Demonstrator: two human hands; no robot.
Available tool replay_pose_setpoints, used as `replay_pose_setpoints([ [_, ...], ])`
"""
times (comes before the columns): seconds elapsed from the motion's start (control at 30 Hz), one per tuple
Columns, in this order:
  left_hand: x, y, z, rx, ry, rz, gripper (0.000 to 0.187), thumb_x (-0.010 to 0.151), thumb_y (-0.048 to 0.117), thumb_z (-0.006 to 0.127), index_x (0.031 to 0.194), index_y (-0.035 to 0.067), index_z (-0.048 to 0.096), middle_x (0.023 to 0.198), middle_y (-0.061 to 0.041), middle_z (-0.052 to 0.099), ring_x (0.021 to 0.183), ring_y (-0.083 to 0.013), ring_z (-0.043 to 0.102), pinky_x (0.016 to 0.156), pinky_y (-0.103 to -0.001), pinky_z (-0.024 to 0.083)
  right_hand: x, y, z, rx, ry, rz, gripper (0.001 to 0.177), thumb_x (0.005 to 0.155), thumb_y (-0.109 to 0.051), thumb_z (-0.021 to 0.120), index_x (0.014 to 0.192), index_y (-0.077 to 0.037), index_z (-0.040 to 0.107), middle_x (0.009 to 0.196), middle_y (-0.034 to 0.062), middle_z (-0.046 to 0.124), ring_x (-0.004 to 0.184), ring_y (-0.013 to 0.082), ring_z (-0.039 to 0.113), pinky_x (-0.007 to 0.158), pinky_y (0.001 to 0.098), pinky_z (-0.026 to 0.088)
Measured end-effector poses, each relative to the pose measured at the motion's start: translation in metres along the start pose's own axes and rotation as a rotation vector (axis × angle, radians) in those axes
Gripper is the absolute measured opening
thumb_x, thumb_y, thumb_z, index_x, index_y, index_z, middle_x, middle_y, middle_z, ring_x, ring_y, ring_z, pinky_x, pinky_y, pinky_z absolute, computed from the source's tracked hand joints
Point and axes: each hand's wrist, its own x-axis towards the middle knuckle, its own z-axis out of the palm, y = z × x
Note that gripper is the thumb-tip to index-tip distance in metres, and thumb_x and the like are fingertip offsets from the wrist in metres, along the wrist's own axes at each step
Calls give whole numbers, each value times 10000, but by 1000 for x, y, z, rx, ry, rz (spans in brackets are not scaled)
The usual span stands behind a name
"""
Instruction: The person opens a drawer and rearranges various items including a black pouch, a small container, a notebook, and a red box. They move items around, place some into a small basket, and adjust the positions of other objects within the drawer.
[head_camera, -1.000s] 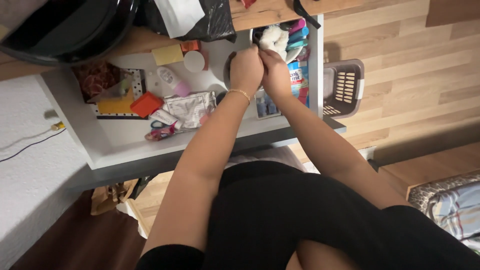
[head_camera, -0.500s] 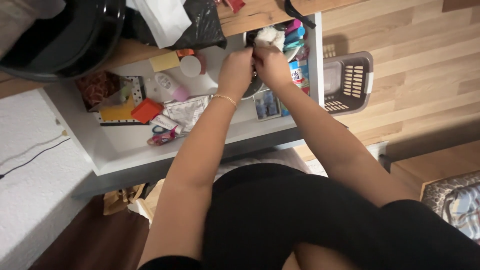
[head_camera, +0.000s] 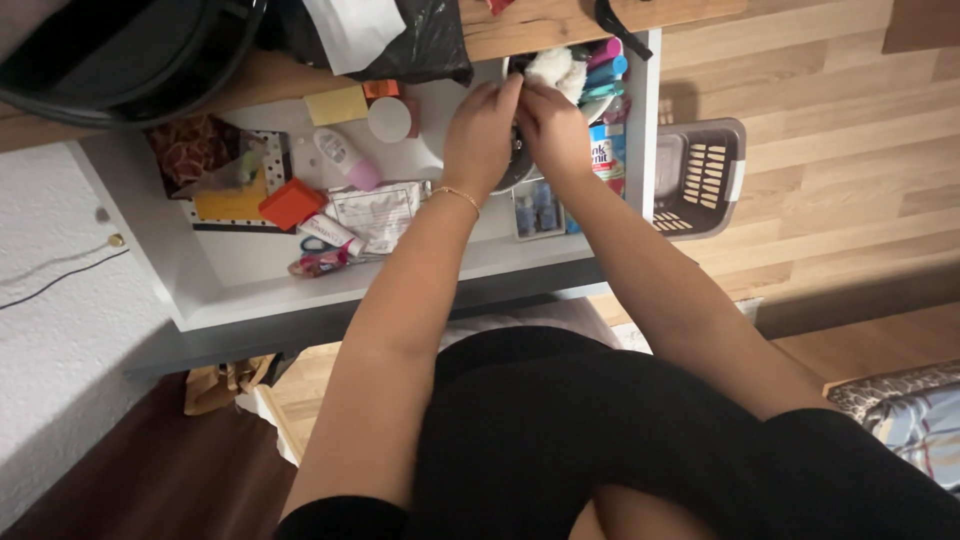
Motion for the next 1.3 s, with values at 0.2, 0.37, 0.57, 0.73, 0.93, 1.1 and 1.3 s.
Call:
replay_pose_setpoints([
  [0.2, -14, 2, 7, 205, 113, 175, 424, 920, 72, 543, 1336, 10, 592, 1324, -144, 616, 1227, -322, 562, 1003, -453, 489, -3, 23, 17, -78, 35, 87, 340, 968, -170, 555, 1290, -106, 644, 1130, 191, 727, 987, 419, 672, 791, 488, 531],
  [0.37, -23, -11, 33, 411, 55, 202, 448, 965, 131, 544, 1394, 54, 648, 1542, -94, 474, 1424, -268, 398, 1162, -476, 391, -2, 28, 13, -82, 54, -71, 300, 1010, -115, 609, 1296, -56, 678, 1261, 189, 677, 1097, 378, 681, 839, 464, 586],
  [0.57, -15, -5, 27, 337, 92, 219, 411, 948, 49, 557, 1349, 4, 639, 1456, -141, 506, 1342, -322, 483, 1190, -473, 378, 11, 42, 16, -215, 34, -138, 188, 865, -86, 638, 1024, -89, 739, 955, 144, 705, 860, 369, 661, 613, 469, 506],
  [0.73, -23, 2, 27, 278, 7, 201, 459, 948, 55, 531, 1404, 16, 567, 1458, -157, 551, 1397, -302, 458, 1192, -472, 356, 23, 69, 27, -333, 16, -197, 90, 792, -123, 680, 803, -52, 735, 999, 116, 712, 809, 318, 687, 611, 427, 521],
  [0.93, -88, 25, -45, 314, 166, 217, 385, 908, 0, 531, 1277, -16, 637, 1412, -196, 580, 1373, -333, 478, 1193, -429, 370, 6, 62, 13, -406, -46, -203, 246, 861, -148, 670, 1052, -137, 826, 1064, 161, 606, 986, 408, 529, 736, 514, 518],
  [1.1, -147, -5, -62, 218, 359, 77, 260, 966, 59, 571, 1202, 10, 667, 1298, -164, 626, 1356, -322, 518, 1121, -447, 441, -12, 42, 7, -447, 23, -377, 210, 928, -145, 686, 1112, -127, 786, 1098, 98, 642, 999, 329, 660, 844, 399, 575],
  [1.3, -211, -54, -110, 151, 492, -111, 245, 918, 64, 578, 1120, 10, 707, 1262, -179, 644, 1315, -361, 551, 1081, -465, 469, -18, -92, 102, 30, -204, -371, 281, 958, -118, 695, 1233, -67, 721, 1105, 168, 672, 1015, 372, 677, 805, 419, 590],
])
